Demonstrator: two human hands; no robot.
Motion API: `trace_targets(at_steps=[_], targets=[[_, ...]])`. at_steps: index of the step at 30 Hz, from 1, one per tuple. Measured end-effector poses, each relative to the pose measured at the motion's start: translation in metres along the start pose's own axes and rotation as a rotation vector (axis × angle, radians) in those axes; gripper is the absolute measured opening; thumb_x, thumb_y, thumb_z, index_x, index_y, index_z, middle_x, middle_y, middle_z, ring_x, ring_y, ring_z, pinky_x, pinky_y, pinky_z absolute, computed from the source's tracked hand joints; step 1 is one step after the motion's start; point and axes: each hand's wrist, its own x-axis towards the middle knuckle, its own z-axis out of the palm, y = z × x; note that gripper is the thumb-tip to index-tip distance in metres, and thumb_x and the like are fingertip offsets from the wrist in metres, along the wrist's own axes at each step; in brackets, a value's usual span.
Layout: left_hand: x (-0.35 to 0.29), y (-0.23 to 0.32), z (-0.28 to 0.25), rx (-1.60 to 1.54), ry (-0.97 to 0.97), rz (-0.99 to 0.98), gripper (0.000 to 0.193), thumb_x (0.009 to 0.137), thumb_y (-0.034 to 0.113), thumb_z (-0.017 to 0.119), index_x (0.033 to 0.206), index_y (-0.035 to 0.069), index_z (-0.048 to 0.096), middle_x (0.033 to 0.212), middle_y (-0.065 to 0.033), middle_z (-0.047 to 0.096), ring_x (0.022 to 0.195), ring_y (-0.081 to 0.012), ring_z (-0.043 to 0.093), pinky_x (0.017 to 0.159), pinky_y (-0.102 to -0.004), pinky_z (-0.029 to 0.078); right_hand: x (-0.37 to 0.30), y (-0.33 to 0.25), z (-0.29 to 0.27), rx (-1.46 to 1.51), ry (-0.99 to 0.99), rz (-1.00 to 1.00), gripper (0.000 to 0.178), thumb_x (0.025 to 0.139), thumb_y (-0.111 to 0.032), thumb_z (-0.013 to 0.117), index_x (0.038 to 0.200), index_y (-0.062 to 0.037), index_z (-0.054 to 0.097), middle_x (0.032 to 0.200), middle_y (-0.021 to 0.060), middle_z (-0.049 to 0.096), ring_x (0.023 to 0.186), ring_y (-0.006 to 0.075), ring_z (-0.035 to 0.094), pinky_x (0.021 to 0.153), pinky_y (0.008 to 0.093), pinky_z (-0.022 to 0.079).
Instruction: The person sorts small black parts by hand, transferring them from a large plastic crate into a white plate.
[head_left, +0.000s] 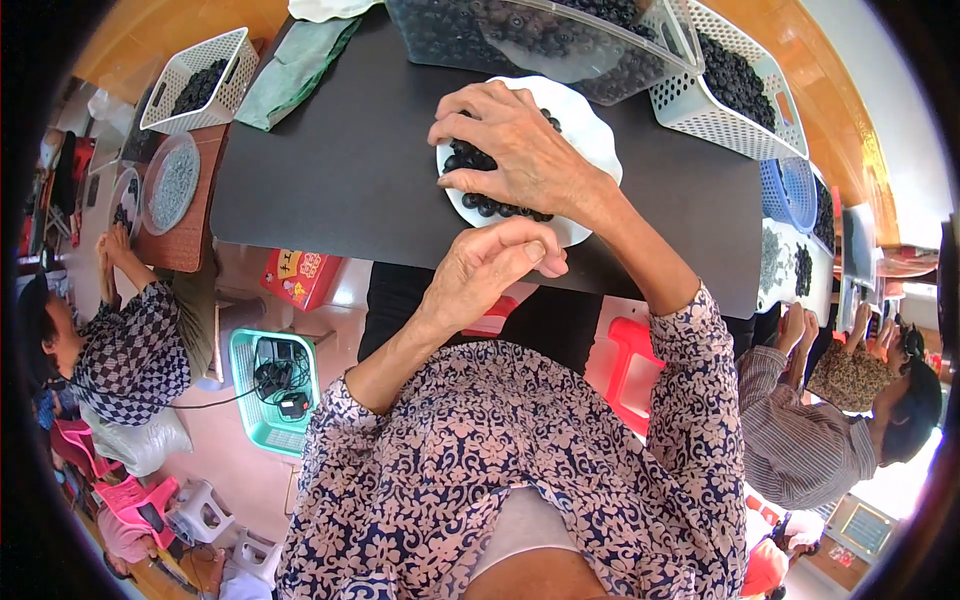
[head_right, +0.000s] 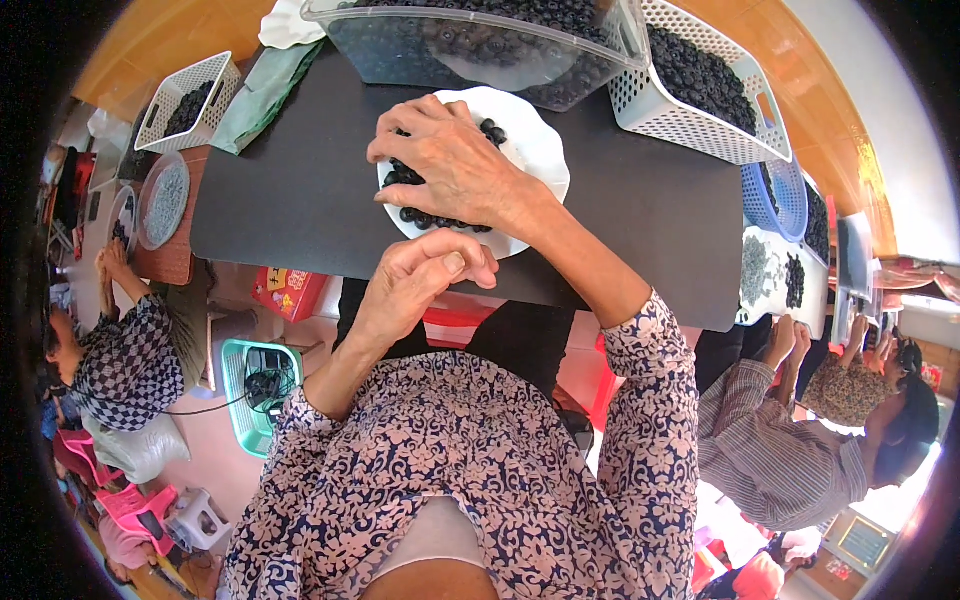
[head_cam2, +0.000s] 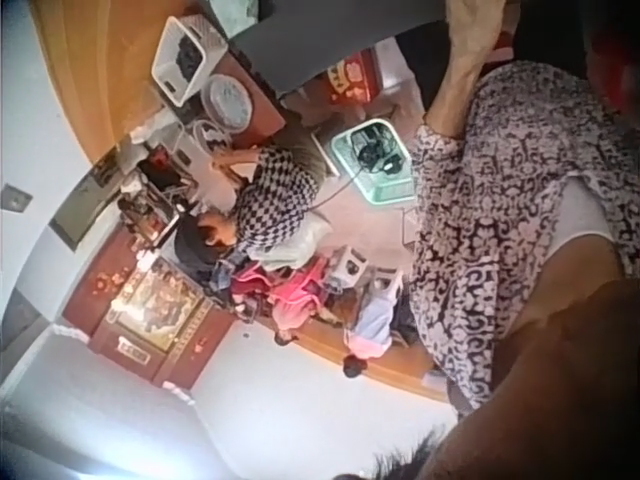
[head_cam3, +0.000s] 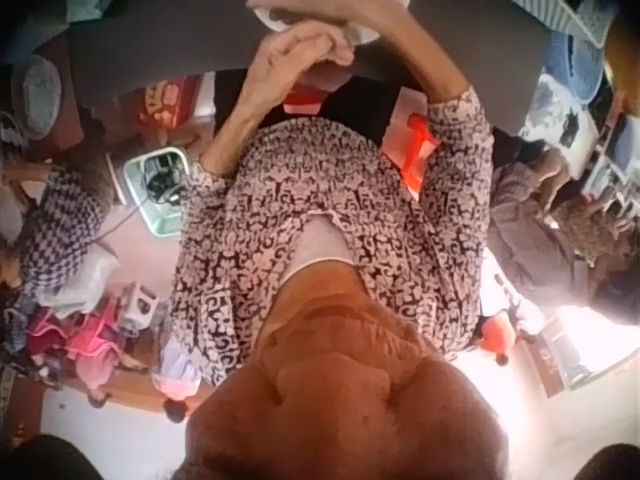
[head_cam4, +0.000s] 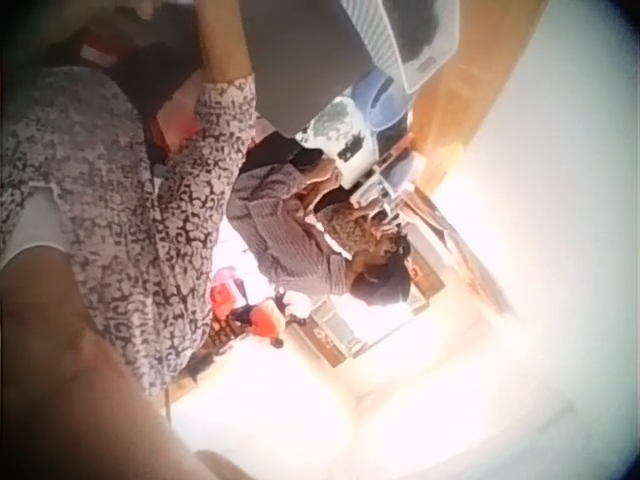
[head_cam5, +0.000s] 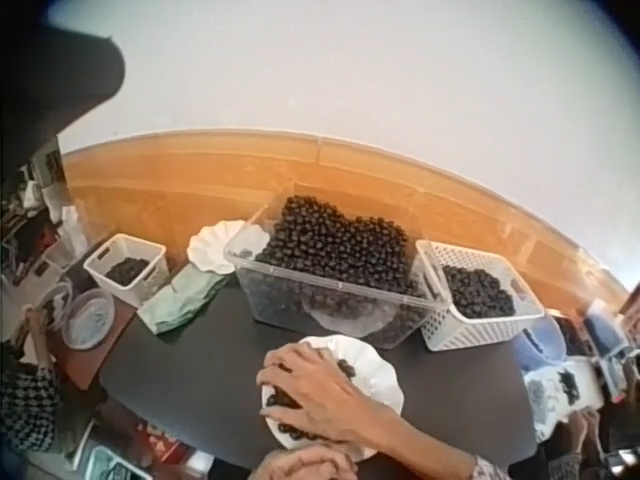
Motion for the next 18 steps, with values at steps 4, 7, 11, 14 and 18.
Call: trace_targets(at_steps=[4,7,11,14,18], targets=[[0.003,-0.007,0.000,0.046,0.000,0.037,0.021,0.095,0.014,0.049,0.101,-0.002,0.061,0.092,-0.0077,0.065,0.090,-0.0141,0.063,0.085,-0.0285,0.050,-0.011,0.008,-0.002,0.020,-0.018,0.022,0.027,0.074,-0.026,0.071,0.095,-0.0097,0.065,0.108,0.0044,0.057,0.106,0.0237,0.051,0.090,0.0417,0.037],[0.004,-0.010,0.001,0.037,-0.002,0.034,0.021,0.095,0.015,0.049,0.100,-0.002,0.061,0.092,-0.0076,0.065,0.090,-0.0144,0.063,0.085,-0.0287,0.050,-0.019,0.013,-0.007,-0.023,-0.011,0.000,0.024,0.076,-0.021,0.069,0.095,-0.0087,0.062,0.109,0.0035,0.057,0.102,0.0232,0.053,0.091,0.0399,0.037],[0.006,-0.013,0.001,-0.002,-0.002,0.054,0.021,0.095,0.016,0.049,0.099,-0.001,0.062,0.092,-0.0074,0.065,0.090,-0.0145,0.063,0.085,-0.0287,0.050,-0.026,0.018,-0.027,-0.049,-0.086,0.049,0.021,0.076,-0.019,0.070,0.093,-0.0087,0.062,0.109,0.0045,0.058,0.105,0.0234,0.053,0.092,0.0401,0.037],[0.005,-0.010,0.000,0.021,-0.005,0.041,0.025,0.097,0.018,0.048,0.096,-0.003,0.061,0.099,-0.0117,0.063,0.092,-0.0161,0.061,0.089,-0.0309,0.048,-0.036,0.028,-0.047,-0.118,-0.093,0.107,0.021,0.076,-0.018,0.071,0.093,-0.0087,0.063,0.109,0.0051,0.058,0.106,0.0235,0.053,0.091,0.0394,0.037],[0.002,-0.010,-0.002,0.078,-0.006,0.059,0.023,0.096,0.018,0.050,0.095,-0.001,0.062,0.093,-0.0085,0.065,0.091,-0.0154,0.062,0.086,-0.0297,0.048,-0.044,0.021,-0.054,-0.123,-0.013,0.178,0.024,0.075,-0.018,0.072,0.096,-0.0094,0.064,0.109,0.0053,0.058,0.105,0.0241,0.054,0.090,0.0381,0.040]])
